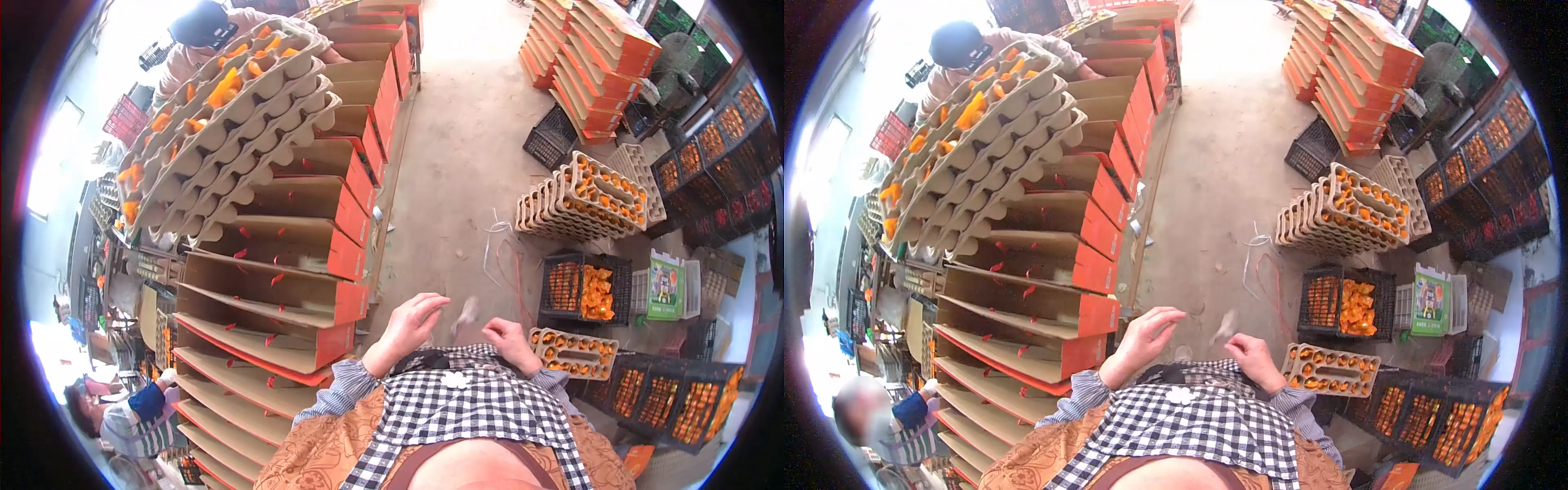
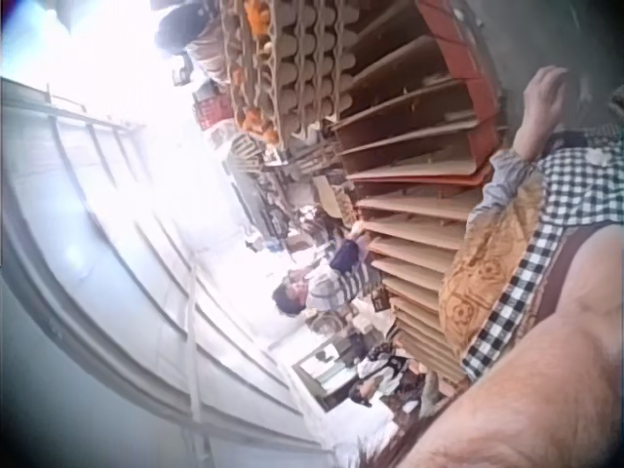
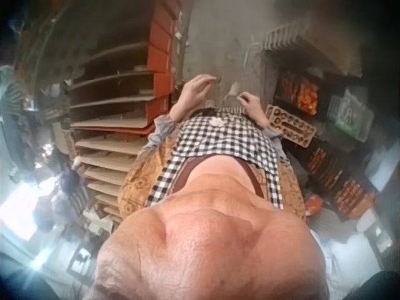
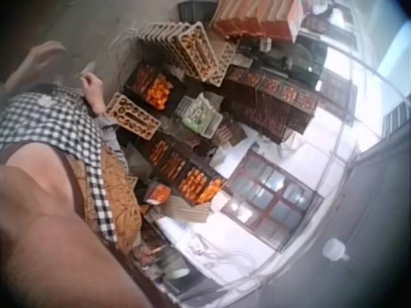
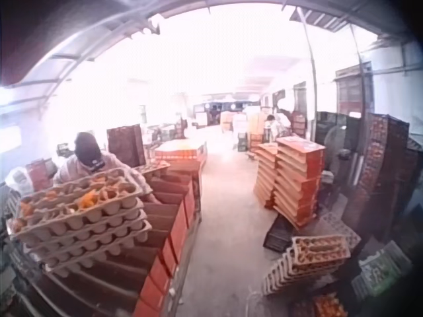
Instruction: The person organizes and closes boxes filled with fruit, then carries a stack of fruit trays to the packaging line and places them into the boxes.
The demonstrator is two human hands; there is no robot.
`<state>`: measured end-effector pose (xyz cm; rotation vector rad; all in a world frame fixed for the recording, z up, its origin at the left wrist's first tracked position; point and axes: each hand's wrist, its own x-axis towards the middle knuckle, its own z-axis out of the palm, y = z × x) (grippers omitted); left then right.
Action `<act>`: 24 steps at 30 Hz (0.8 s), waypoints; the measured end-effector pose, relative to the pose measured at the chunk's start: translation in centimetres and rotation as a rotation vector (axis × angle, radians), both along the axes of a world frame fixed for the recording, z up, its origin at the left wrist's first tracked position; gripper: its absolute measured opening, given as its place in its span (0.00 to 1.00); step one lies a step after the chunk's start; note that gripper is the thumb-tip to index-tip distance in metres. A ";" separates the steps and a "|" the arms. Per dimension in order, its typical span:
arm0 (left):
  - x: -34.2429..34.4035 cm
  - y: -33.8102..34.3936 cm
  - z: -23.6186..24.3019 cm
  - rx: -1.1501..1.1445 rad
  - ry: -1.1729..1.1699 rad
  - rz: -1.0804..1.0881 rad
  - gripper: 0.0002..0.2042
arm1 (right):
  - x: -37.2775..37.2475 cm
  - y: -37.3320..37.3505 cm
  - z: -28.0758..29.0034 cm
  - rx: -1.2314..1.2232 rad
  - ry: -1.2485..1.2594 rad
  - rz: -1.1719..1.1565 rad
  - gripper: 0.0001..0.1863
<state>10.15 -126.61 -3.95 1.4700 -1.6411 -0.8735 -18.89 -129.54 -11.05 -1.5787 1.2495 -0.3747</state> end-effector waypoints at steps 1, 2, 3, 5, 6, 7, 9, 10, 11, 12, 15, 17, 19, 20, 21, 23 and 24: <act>-0.1 -2.1 -0.4 0.011 0.003 0.010 0.13 | 0.4 -2.1 -0.6 0.022 0.013 0.068 0.07; -0.5 -4.3 -0.8 0.008 0.038 -0.003 0.13 | 0.5 -4.5 -1.0 0.033 0.016 0.079 0.07; -0.6 -6.4 -1.1 0.006 0.065 -0.008 0.13 | 0.8 -7.1 -1.4 -0.050 0.023 0.112 0.07; -0.5 -11.2 -1.6 -0.015 0.037 -0.003 0.13 | 1.1 -13.1 -2.0 -0.157 0.053 0.130 0.07; -0.3 -13.3 -2.0 -0.039 0.011 -0.016 0.13 | 1.3 -15.9 -2.2 -0.154 0.037 0.106 0.06; -0.4 -16.3 -2.2 -0.059 -0.001 -0.013 0.13 | 0.8 -19.0 -3.8 -0.160 -0.012 0.059 0.06; -0.5 -21.4 -3.0 -0.059 -0.033 0.031 0.13 | 0.3 -25.4 -5.5 -0.160 -0.075 0.049 0.06; -0.5 -23.4 -2.7 -0.041 -0.054 0.052 0.13 | 0.4 -28.1 -5.0 -0.175 -0.053 0.064 0.06; -0.7 -25.9 -2.4 -0.058 -0.069 0.060 0.13 | 0.5 -30.7 -4.4 -0.190 -0.032 0.080 0.06; -1.0 -28.0 -1.7 -0.055 -0.073 0.085 0.13 | 0.7 -33.7 -3.8 -0.258 -0.078 0.099 0.06; -1.8 -34.1 0.4 -0.051 -0.047 0.063 0.13 | 0.5 -40.3 -3.1 -0.088 -0.066 0.143 0.06; -2.1 -37.2 -0.2 -0.039 -0.058 0.062 0.13 | 0.3 -44.2 -3.0 -0.118 -0.053 0.217 0.06; -1.6 -40.5 -0.5 -0.033 -0.056 0.035 0.13 | 1.1 -48.3 -3.0 -0.106 -0.071 0.272 0.06; -1.2 -42.1 -0.4 -0.028 -0.060 0.049 0.13 | 1.6 -50.2 -3.0 -0.102 -0.075 0.285 0.06; -0.9 -44.2 -0.3 -0.003 -0.069 0.047 0.13 | 2.0 -52.3 -3.0 -0.067 -0.087 0.257 0.06; -0.2 -48.3 -0.6 0.019 -0.078 0.046 0.12 | 2.4 -56.4 -4.4 0.008 -0.135 0.202 0.07; 0.2 -50.3 -1.2 0.007 -0.088 0.046 0.12 | 2.9 -58.3 -4.8 0.073 -0.181 0.173 0.07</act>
